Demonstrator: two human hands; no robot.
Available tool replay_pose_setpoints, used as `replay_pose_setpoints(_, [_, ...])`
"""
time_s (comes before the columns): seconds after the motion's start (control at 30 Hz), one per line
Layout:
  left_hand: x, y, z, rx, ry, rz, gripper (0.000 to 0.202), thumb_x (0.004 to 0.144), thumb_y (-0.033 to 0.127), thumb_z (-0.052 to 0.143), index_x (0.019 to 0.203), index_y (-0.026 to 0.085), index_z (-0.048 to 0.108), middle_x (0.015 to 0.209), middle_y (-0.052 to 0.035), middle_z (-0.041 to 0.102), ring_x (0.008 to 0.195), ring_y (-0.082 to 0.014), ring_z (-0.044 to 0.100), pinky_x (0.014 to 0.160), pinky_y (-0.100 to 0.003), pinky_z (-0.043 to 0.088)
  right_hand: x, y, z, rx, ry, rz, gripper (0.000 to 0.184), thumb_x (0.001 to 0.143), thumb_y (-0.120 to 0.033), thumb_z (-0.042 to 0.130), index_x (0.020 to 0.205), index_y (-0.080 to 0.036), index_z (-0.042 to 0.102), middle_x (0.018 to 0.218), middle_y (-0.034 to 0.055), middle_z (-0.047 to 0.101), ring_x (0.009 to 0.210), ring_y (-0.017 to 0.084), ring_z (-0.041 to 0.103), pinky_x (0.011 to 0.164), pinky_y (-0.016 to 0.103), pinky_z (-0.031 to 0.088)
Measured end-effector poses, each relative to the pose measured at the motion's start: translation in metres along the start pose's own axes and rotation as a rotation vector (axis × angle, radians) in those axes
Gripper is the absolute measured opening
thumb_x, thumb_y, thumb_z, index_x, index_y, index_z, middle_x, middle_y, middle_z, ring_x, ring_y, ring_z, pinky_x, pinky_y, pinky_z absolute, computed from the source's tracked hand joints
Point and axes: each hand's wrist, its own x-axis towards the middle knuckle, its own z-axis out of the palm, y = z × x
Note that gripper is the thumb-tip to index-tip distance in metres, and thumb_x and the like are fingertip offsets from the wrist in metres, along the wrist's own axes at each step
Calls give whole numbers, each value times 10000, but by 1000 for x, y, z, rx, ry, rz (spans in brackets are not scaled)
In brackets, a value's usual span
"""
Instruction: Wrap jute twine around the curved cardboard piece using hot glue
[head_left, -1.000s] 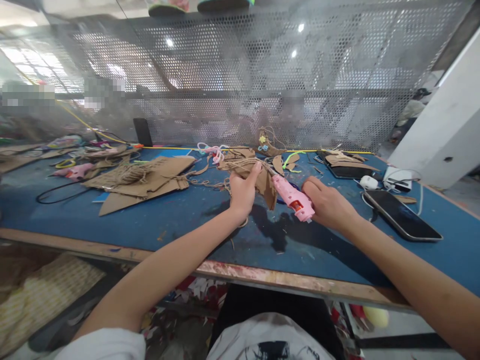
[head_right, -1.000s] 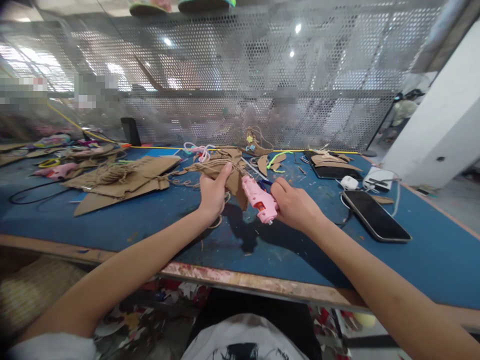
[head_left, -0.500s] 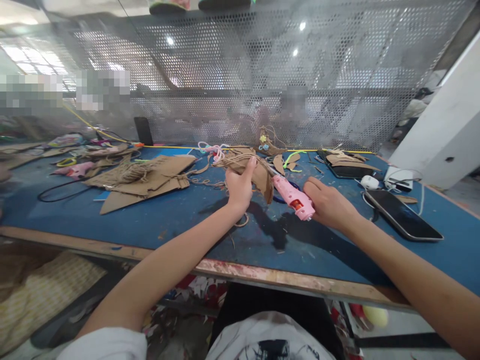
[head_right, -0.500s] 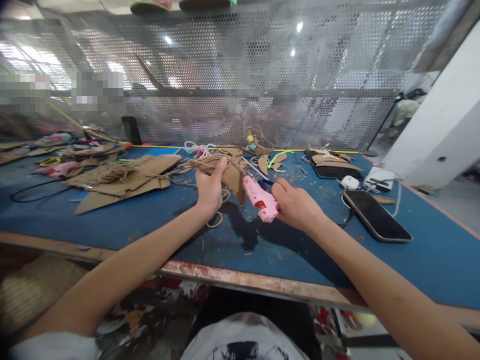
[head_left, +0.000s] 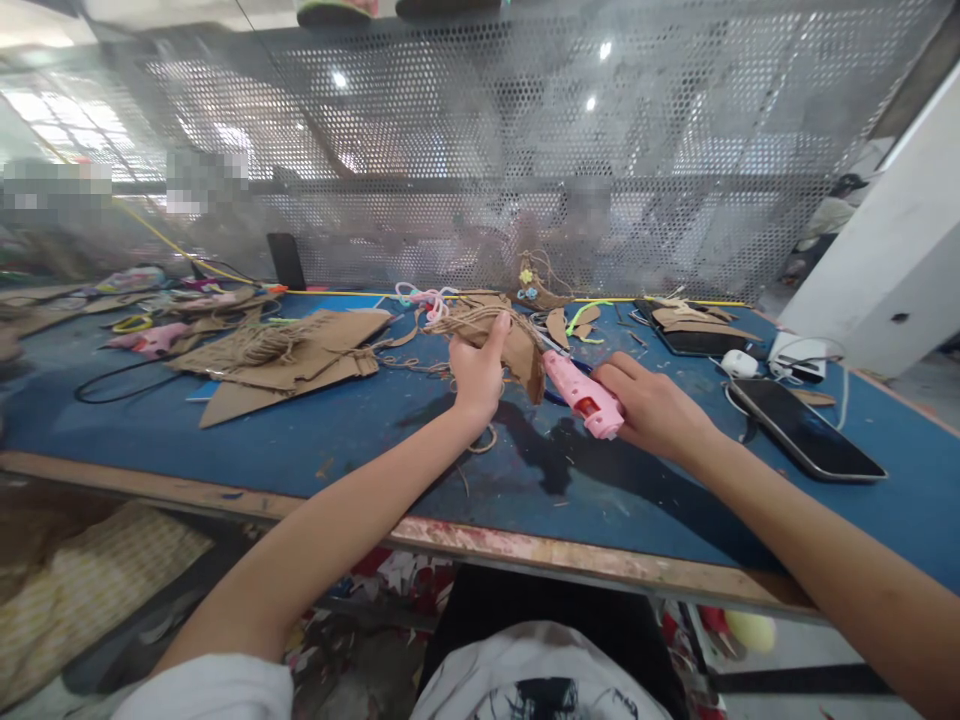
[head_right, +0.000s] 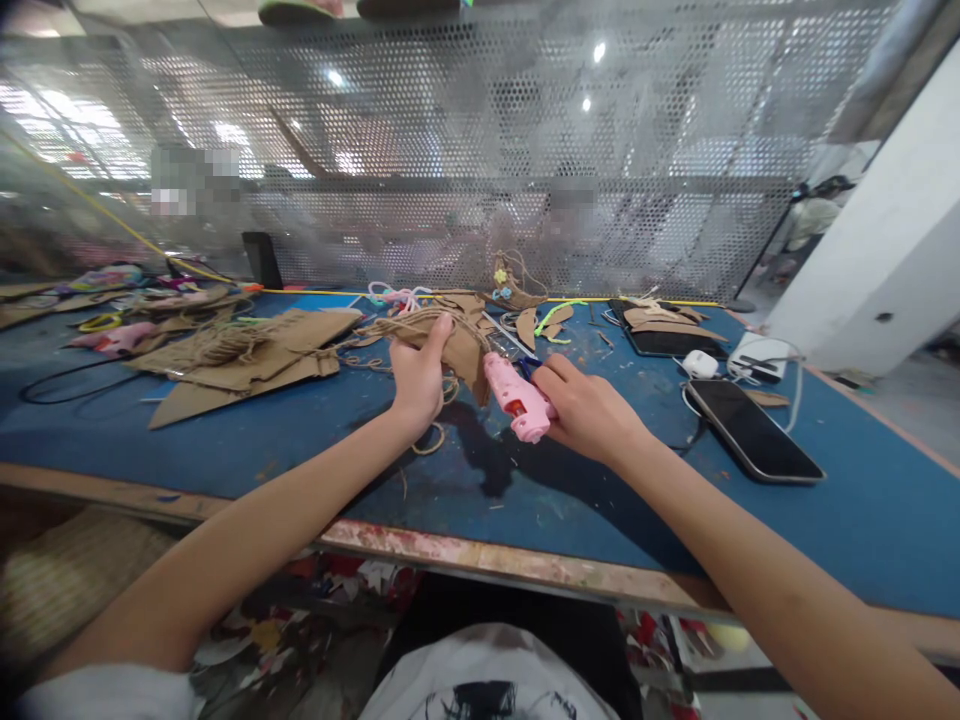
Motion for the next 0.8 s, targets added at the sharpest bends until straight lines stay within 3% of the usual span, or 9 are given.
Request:
replay_pose_setpoints(0.1, [0,0,0,1,-4,-6,316,708,462,727,823,170,697,897,-71,750,850,-221,701,826,-355,550,0,-1,0,-16,-15,20,110,897,-285,473,907,-177,495,998,121,569,754,195,576,547,268,357])
replay_pose_setpoints(0.4, [2,-1,0,-20,18,21,329,695,465,738,832,168,701,902,-69,752,840,-214,702,782,-329,558,1,1,5,-36,-51,35,159,907,-332,466,847,-184,473,873,94,537,695,195,552,552,273,347])
replay_pose_setpoints(0.8, [13,-6,-4,-25,21,81,294,731,471,711,810,187,702,877,-45,743,879,-204,697,838,-319,549,1,3,6,-41,-80,14,158,895,-328,471,814,-192,472,820,93,530,695,209,543,561,277,346])
